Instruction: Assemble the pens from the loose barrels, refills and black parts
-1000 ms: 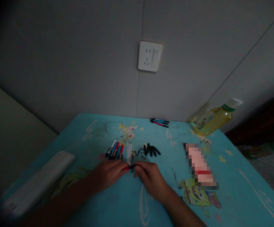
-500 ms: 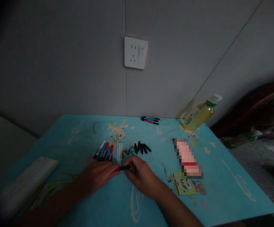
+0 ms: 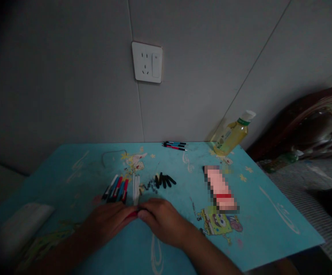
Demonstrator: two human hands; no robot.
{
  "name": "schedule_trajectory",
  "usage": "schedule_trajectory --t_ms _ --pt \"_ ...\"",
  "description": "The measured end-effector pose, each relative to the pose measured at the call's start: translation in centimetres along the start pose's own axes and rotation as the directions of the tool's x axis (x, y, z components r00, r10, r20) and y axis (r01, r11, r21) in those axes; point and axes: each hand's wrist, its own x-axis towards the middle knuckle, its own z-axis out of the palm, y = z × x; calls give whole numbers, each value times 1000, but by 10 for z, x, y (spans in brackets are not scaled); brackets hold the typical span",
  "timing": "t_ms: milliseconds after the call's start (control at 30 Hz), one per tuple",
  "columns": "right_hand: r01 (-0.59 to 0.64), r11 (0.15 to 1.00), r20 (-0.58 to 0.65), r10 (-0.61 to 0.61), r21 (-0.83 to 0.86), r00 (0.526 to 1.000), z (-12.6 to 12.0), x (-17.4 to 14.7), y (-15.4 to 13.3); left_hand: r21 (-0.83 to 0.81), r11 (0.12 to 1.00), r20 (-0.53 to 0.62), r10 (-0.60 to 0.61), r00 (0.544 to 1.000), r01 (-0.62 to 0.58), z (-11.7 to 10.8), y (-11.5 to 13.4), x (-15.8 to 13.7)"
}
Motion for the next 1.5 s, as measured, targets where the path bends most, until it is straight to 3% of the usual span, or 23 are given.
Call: schedule_trajectory --t_ms 167,367,633,833,1100,1300,1500 --pt "-48 999 -57 49 18 997 0 -1 -1 46 999 -7 -15 1000 15 0 2 3" --pt "-30 998 -13 31 63 999 -2 -1 -1 60 998 -26 5 1000 -3 -4 3 8" --pt "-18 998 -72 23 66 997 1 1 -1 65 998 9 -9 1000 9 -1 1 4" --pt "6 999 -48 -7 -34 999 -1 2 4 66 998 -22 -6 1000 7 -3 0 4" --pt "-33 998 -131 27 -45 991 -14 -2 10 144 990 105 -20 994 5 0 -8 -1" --pt "-15 996 -166 0 -88 986 -26 -2 14 199 973 73 -132 989 115 1 -10 1" --pt "-142 989 -269 125 -46 955 -30 -1 19 223 954 10 -210 978 202 5 -10 1"
